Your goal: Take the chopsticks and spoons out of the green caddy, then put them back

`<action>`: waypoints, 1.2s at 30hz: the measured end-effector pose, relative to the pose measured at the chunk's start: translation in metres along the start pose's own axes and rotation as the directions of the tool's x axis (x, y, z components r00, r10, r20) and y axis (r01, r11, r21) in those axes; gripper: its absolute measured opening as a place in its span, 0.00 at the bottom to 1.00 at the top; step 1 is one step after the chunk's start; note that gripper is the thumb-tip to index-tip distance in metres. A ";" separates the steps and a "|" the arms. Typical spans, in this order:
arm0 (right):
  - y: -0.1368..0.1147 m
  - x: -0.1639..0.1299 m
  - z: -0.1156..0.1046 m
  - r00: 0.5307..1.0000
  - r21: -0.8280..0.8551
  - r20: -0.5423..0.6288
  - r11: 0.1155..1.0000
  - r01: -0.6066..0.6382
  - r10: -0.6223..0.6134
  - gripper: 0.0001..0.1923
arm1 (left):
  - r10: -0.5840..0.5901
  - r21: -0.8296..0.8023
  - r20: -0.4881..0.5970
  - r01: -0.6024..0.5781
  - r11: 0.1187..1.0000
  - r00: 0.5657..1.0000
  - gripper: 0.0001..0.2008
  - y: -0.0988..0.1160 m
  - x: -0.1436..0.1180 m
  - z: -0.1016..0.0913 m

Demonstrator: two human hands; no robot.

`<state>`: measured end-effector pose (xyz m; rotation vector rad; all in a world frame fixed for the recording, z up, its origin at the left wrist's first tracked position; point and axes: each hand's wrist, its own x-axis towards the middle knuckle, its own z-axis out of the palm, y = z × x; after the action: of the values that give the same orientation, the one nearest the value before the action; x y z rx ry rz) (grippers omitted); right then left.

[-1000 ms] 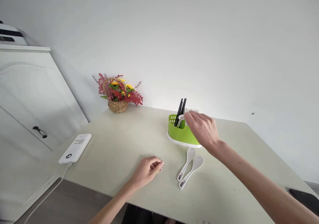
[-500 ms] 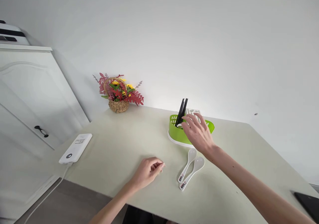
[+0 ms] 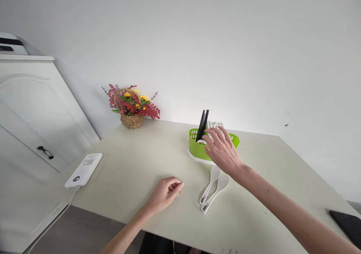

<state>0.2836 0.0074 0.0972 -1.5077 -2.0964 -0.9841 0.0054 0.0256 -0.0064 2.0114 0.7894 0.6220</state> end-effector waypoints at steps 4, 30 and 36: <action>0.004 -0.016 -0.020 0.999 0.075 -0.022 0.997 -0.030 0.032 0.17 | -0.017 -0.001 -0.009 0.017 1.000 1.000 0.18 -0.001 0.000 0.001; 0.019 -0.140 0.021 0.383 0.335 0.904 0.240 -0.911 0.192 0.21 | -0.001 0.066 -0.011 0.002 0.998 1.000 0.18 0.005 0.002 0.002; 0.042 -0.104 -0.032 0.483 0.426 0.857 0.281 -0.860 0.181 0.22 | 0.007 0.076 -0.017 -0.006 0.997 1.000 0.17 0.004 0.001 0.001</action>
<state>0.3565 -0.0775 0.0643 -1.8747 -1.5585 0.9889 0.0078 0.0237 -0.0034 2.0806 0.8280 0.6225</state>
